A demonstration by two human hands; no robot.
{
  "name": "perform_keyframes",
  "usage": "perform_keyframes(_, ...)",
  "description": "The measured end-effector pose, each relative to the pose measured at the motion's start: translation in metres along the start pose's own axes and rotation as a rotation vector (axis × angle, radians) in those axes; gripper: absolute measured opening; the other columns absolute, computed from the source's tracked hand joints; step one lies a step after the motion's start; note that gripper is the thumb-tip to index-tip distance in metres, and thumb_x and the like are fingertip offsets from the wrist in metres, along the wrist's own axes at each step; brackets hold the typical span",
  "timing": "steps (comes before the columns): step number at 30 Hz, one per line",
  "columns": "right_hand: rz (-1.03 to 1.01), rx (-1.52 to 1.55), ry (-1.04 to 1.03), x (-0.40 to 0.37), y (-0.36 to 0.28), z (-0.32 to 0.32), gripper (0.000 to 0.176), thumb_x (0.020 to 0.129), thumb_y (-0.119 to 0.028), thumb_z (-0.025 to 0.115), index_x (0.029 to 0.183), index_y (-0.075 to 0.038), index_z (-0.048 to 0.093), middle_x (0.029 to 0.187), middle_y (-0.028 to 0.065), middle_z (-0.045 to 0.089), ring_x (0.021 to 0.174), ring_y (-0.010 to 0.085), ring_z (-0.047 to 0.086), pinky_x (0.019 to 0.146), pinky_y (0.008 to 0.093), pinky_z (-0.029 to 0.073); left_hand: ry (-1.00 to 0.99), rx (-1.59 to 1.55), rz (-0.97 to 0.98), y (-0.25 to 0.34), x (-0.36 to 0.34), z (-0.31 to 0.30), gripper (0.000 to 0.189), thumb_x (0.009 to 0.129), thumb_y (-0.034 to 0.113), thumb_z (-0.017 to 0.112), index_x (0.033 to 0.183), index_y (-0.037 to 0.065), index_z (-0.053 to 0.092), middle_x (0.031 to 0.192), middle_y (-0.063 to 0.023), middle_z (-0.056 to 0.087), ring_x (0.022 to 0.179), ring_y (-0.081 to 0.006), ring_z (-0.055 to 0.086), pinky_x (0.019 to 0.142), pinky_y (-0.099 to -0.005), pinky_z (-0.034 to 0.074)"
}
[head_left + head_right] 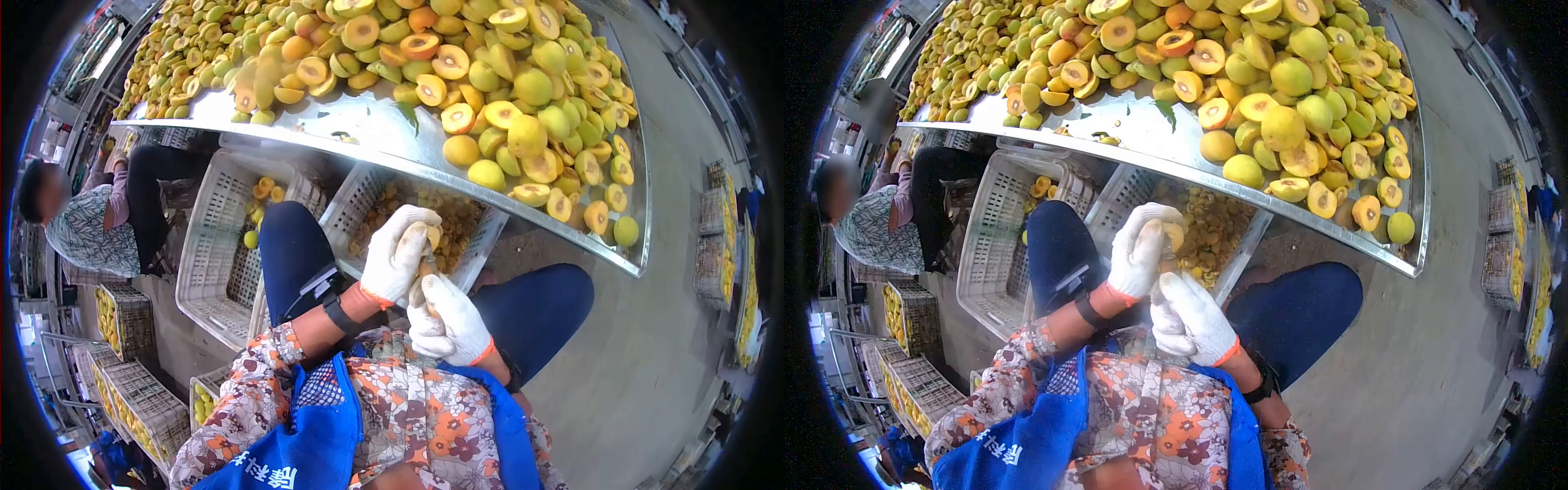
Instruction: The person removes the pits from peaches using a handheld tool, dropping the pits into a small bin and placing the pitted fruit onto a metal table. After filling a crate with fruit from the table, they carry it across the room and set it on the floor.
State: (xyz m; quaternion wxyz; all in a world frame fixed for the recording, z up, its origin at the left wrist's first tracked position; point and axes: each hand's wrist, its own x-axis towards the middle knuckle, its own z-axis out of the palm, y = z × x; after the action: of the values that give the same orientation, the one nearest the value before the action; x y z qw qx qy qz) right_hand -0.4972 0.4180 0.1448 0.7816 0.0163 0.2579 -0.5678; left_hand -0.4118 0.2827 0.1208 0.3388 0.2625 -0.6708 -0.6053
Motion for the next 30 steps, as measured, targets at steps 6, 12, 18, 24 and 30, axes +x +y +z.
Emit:
perform_keyframes(6,0.009,0.056,0.002,0.004,0.001,-0.002,0.029,0.109,-0.039,0.043,0.103,-0.016,0.059,0.059,-0.0026,0.041,0.036,0.0077,0.03,0.038,0.0249,0.025,0.0,-0.094,-0.138,-0.003,0.002,0.001,0.031,0.106,0.028,0.046,0.112,0.004,0.064,0.09,-0.0046,0.064,0.084,-0.0114,0.06,0.078,-0.0271,0.05)
perform_keyframes(12,0.143,0.292,-0.232,0.007,-0.003,-0.01,0.036,0.11,-0.042,0.039,0.105,-0.014,0.06,0.06,-0.0051,0.038,0.036,0.005,0.029,0.038,0.0228,0.024,-0.332,-0.4,-0.239,-0.004,0.019,-0.026,0.033,0.107,0.03,0.046,0.112,0.002,0.062,0.096,-0.0087,0.066,0.09,-0.014,0.062,0.084,-0.0301,0.05)
perform_keyframes(18,0.197,0.35,-0.398,0.017,0.004,-0.005,0.036,0.11,-0.042,0.038,0.11,-0.012,0.057,0.06,-0.0055,0.037,0.036,0.0042,0.027,0.038,0.0228,0.024,-0.571,-0.35,-0.106,0.005,0.038,-0.058,0.034,0.107,0.031,0.047,0.108,0.001,0.063,0.099,-0.01,0.067,0.089,-0.015,0.063,0.084,-0.0307,0.051)
perform_keyframes(24,0.218,0.269,-0.357,0.017,-0.007,0.002,0.034,0.11,-0.041,0.039,0.107,-0.011,0.056,0.061,-0.0052,0.038,0.037,0.0045,0.027,0.037,0.0227,0.023,-0.235,-0.392,-0.139,0.024,0.018,-0.038,0.038,0.107,0.032,0.044,0.103,0.0,0.063,0.089,-0.0116,0.068,0.079,-0.0146,0.062,0.075,-0.028,0.05)
perform_keyframes(30,0.156,0.015,-0.349,0.02,-0.007,0.01,0.025,0.108,-0.034,0.049,0.104,-0.01,0.055,0.064,-0.0042,0.038,0.041,0.0037,0.028,0.037,0.0202,0.023,0.145,-0.863,-0.392,0.021,0.018,-0.036,0.042,0.107,0.046,0.045,0.107,0.007,0.061,0.088,-0.011,0.067,0.063,-0.0165,0.061,0.055,-0.0266,0.049)
